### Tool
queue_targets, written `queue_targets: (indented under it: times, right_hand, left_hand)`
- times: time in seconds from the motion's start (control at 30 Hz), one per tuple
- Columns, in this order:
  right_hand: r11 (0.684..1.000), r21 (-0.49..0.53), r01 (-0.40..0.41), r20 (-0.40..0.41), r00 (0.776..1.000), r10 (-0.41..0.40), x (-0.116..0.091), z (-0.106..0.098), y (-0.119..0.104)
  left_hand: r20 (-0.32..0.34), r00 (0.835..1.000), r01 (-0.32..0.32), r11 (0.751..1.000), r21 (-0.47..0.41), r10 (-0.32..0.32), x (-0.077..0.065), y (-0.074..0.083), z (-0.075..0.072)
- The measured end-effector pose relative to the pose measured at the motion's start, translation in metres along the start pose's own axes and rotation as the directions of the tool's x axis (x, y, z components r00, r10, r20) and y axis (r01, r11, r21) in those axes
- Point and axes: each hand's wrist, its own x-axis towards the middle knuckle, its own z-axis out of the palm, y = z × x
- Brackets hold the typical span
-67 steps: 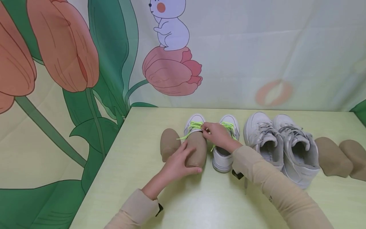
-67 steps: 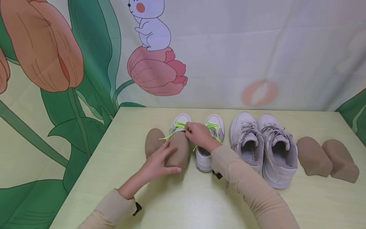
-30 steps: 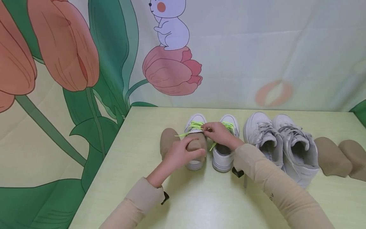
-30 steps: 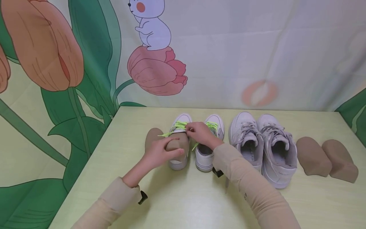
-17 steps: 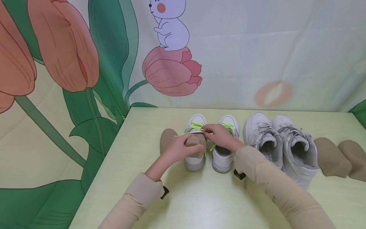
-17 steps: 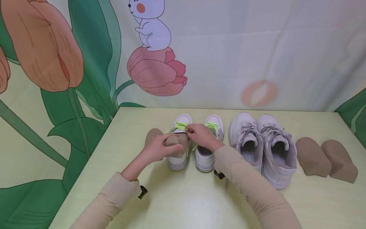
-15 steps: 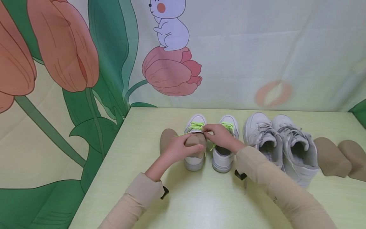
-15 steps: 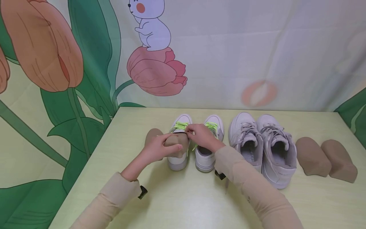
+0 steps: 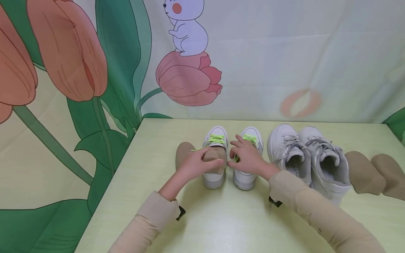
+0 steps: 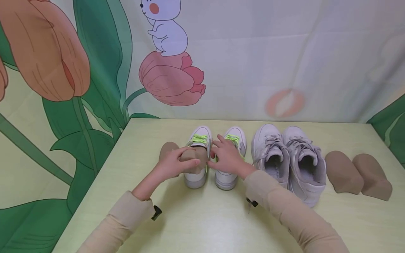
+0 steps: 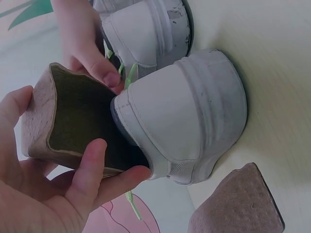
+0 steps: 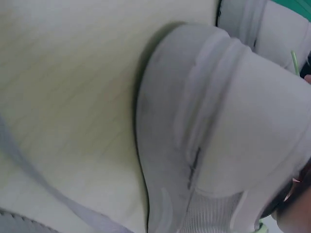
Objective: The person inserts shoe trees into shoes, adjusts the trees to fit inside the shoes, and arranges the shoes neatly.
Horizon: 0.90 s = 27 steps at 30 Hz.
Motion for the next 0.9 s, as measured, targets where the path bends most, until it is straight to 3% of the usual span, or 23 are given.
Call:
queue_targets:
  times: [0.33, 0.57, 0.77, 0.9]
  right_hand:
    - [0.996, -0.057, -0.061, 0.033, 0.997, 0.063, -0.001, 0.01, -0.005]
    - [0.997, -0.054, -0.054, 0.084, 0.995, 0.058, 0.002, 0.009, -0.007]
    - [0.992, 0.13, -0.007, 0.018, 1.0, 0.005, 0.003, 0.004, -0.001]
    - [0.97, 0.245, -0.015, -0.023, 0.999, 0.022, 0.004, -0.001, 0.003]
  left_hand:
    - [-0.004, 1.0, -0.009, 1.0, 0.002, 0.009, -0.002, 0.0, -0.001]
    - [-0.001, 1.0, -0.014, 1.0, -0.021, 0.014, -0.002, -0.001, -0.002]
    - [0.03, 1.0, -0.001, 0.999, -0.037, 0.002, -0.003, -0.002, -0.005]
    - [0.066, 0.998, 0.026, 0.993, -0.112, -0.019, -0.003, -0.004, -0.008]
